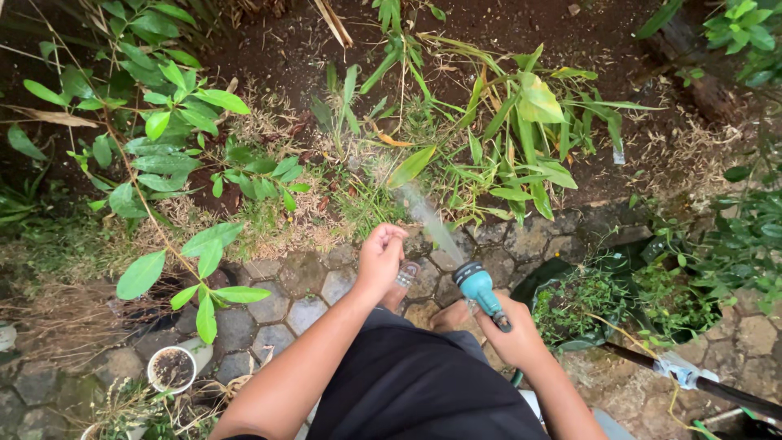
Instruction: The person waters various potted and garden-planted greenery using a spray nozzle attached to a hose. They move around the garden, handling plastic bottles and directing the water spray at different sections of the foliage.
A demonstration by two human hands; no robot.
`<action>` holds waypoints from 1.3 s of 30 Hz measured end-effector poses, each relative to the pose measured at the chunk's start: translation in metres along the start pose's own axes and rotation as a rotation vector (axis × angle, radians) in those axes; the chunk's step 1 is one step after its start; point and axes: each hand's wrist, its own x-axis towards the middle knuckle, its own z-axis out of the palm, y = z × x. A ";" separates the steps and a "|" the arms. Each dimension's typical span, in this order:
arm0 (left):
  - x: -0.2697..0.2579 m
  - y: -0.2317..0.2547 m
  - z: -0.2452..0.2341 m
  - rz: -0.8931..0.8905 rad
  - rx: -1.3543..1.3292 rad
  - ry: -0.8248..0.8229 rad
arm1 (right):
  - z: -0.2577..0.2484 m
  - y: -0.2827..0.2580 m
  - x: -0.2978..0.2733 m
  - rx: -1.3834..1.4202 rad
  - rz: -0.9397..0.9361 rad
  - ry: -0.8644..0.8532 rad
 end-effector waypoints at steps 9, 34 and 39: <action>-0.004 0.007 -0.008 -0.004 -0.043 0.046 | 0.005 -0.006 0.000 0.026 -0.003 -0.053; 0.155 -0.073 0.030 -0.326 0.049 0.555 | 0.018 -0.016 0.006 0.015 -0.109 -0.039; 0.148 -0.077 0.039 -0.292 -0.125 0.440 | 0.011 -0.014 0.001 0.034 -0.137 0.010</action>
